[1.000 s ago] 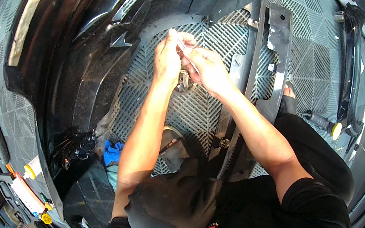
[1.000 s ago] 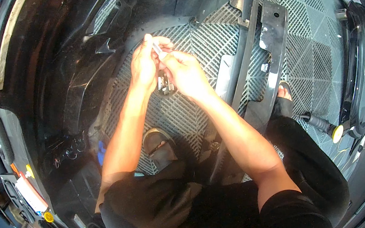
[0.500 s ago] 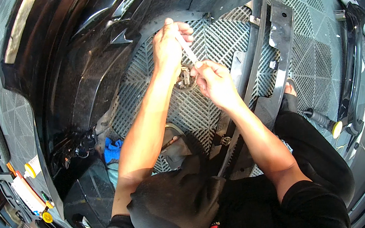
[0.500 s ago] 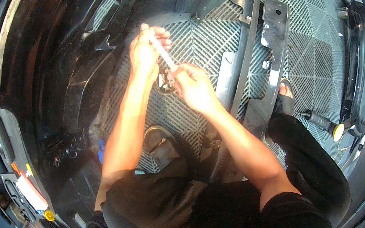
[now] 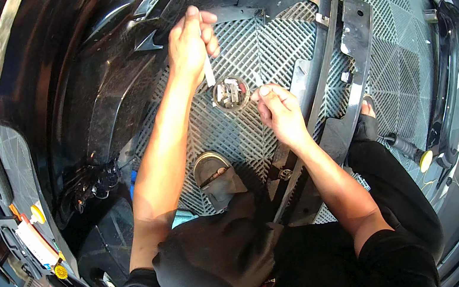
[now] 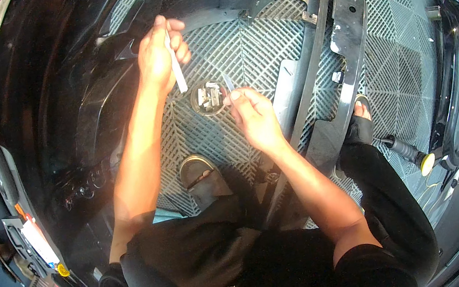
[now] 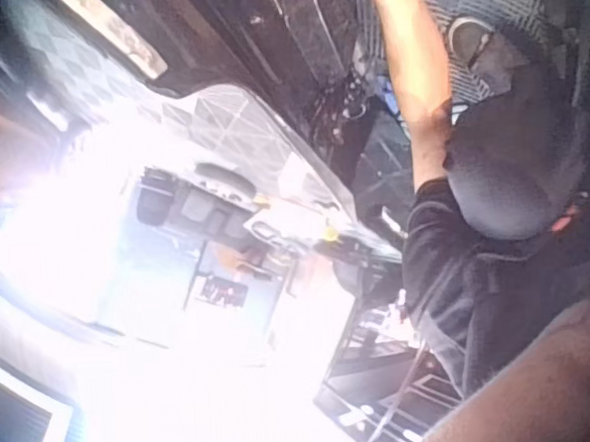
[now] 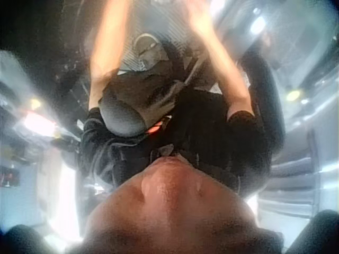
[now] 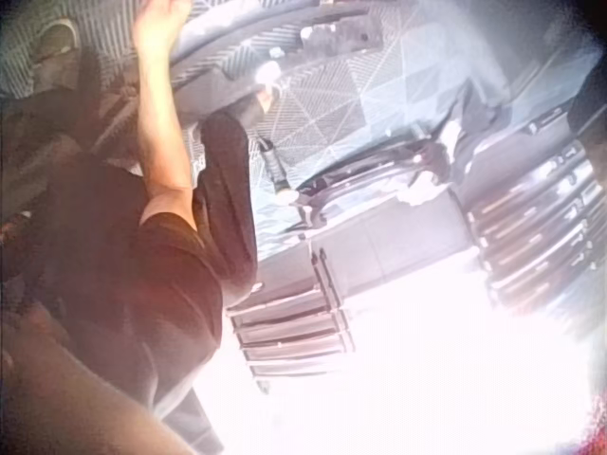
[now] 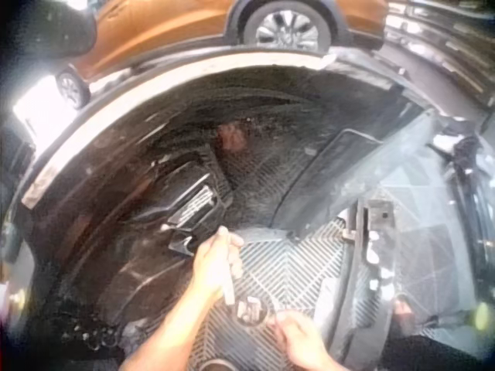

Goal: The person removes adhesive residue from a black plastic car part, then uses a small metal tool to scrape and clean the edges. They continue to peel and scrape adhesive along the perimeter of the part.

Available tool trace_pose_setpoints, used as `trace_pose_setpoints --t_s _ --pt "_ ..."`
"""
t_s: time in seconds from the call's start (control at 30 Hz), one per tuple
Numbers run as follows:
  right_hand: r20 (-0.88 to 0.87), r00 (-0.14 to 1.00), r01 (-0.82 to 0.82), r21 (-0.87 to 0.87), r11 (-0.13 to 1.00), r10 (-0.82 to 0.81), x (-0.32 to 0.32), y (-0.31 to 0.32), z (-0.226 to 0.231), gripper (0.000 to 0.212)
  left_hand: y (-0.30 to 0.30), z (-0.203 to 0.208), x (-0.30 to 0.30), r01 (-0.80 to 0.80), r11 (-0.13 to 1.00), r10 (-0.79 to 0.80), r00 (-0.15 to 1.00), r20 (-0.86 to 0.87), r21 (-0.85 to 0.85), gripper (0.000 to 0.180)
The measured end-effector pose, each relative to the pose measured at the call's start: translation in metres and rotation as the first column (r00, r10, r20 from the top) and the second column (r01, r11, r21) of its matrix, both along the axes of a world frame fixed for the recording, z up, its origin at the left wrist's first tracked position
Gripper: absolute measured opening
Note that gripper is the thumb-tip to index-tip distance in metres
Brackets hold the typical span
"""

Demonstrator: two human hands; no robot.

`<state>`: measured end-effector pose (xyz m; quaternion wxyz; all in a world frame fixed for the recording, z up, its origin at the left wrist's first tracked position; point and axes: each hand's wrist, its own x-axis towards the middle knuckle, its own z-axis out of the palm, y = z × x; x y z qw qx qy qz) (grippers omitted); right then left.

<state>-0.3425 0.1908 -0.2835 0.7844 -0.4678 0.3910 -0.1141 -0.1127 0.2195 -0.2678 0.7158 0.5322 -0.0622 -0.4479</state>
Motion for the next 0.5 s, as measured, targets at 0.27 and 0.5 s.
trace_pose_setpoints --t_s 0.27,0.5 --pt "0.109 0.993 -0.046 -0.014 0.999 0.047 0.016 -0.008 0.013 0.027 0.047 0.013 -0.034 0.375 0.904 -0.376 0.926 -0.037 0.206 0.026" --pt "0.141 0.978 -0.151 -0.053 0.987 0.157 0.022 -0.008 0.015 0.026 0.050 0.010 -0.043 0.376 0.889 -0.410 0.907 0.090 0.261 0.019"
